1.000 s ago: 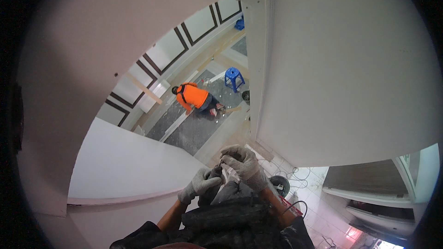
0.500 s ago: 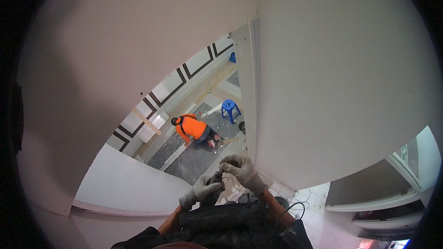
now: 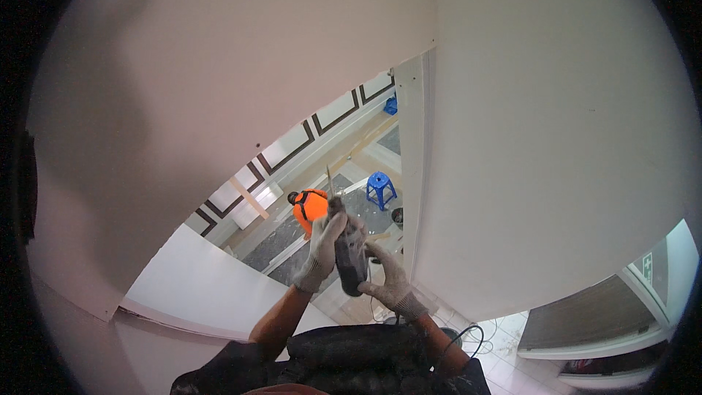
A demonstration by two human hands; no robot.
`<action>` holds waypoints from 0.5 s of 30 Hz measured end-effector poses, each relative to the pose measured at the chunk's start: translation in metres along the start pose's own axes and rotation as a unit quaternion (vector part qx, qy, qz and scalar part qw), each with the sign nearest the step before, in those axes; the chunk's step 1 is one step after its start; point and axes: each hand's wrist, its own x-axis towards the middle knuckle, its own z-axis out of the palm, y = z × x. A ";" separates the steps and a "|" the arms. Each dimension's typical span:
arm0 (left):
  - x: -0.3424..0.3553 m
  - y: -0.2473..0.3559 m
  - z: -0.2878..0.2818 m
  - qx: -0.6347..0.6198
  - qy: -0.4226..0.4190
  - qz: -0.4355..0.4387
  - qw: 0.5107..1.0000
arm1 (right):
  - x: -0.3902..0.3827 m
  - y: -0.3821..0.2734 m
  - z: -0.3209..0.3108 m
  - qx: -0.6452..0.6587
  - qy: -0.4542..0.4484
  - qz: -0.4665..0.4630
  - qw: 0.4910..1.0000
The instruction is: The person installs white panels into a wall frame using a power drill to secure screws at the corners and edges while standing on a ladder.
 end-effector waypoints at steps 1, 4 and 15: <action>0.009 0.009 0.007 -0.010 -0.010 0.013 1.000 | 0.004 0.000 0.000 0.008 0.023 -0.025 0.999; 0.030 0.038 0.034 -0.036 -0.064 0.037 0.997 | 0.018 -0.005 -0.007 0.053 0.072 -0.053 0.995; 0.082 0.092 0.135 -0.076 -0.026 0.010 0.997 | 0.056 -0.015 -0.043 0.202 0.193 -0.148 0.949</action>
